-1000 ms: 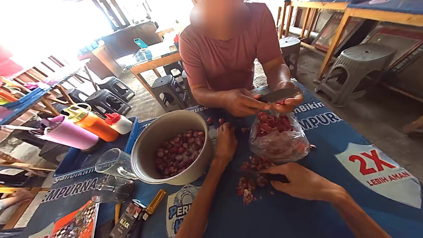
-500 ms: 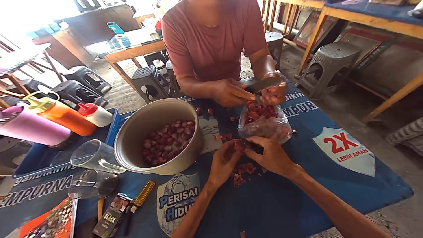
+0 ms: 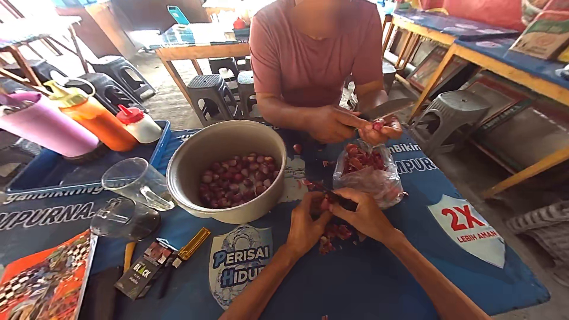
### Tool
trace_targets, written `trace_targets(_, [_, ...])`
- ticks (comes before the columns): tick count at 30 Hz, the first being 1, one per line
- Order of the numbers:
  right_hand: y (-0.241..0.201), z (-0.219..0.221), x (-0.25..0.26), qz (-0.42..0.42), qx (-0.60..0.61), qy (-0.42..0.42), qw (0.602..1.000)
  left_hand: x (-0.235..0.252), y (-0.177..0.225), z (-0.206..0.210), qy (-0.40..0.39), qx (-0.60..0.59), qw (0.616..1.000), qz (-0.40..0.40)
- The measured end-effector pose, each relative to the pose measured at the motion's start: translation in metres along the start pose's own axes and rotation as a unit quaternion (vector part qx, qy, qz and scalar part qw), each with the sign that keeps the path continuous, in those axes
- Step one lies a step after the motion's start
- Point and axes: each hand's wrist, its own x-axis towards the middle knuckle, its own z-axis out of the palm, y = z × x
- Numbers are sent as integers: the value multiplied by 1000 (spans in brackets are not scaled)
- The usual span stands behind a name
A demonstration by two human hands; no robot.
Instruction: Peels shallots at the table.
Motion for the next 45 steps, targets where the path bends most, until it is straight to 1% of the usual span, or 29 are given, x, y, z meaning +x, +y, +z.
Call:
trace_targets(8, [3, -6, -5, 37, 14, -17, 999, -1, 1, 1, -31, -13, 999, 17])
trace_targets(16, [-7, -2, -8, 64, -50, -22, 996, 0, 0, 0, -43, -25, 999, 0])
trace_targets(23, [-14, -1, -12, 76, -77, -10, 994, -2, 2, 1, -40, 22, 999, 10])
trace_targets(26, [-14, 4, -13, 45, -110, 35, 992, -1, 2, 1, -26, 12, 1000, -4])
trace_targets(28, [-13, 2, -12, 45, -98, 34, 994, 1, 1, 0, -24, -8, 1000, -13])
trace_targets(30, [-11, -2, -9, 68, -69, 13, 995, 2, 2, 1, -25, -24, 999, -22])
trace_targets(33, [-5, -7, -8, 101, -32, 2, 994, 6, 0, -2, -19, -63, 997, -40])
trace_targets(36, [-4, -17, -8, 144, 21, -45, 988, 8, 2, -7, -9, -85, 995, -58])
trace_targets(38, [-2, -18, -8, 152, 55, -57, 985, 8, 1, -7, -21, -88, 994, -54])
trace_targets(40, [-2, -16, -9, 137, 62, -40, 988, 8, 0, -7, -42, -88, 994, -44])
trace_targets(43, [-2, -12, -10, 86, 60, -4, 994, 7, 0, -6, -74, -101, 991, -40])
trace_targets(45, [-2, -12, -11, 59, 69, 0, 996, 7, 1, -7, -81, -106, 990, -45])
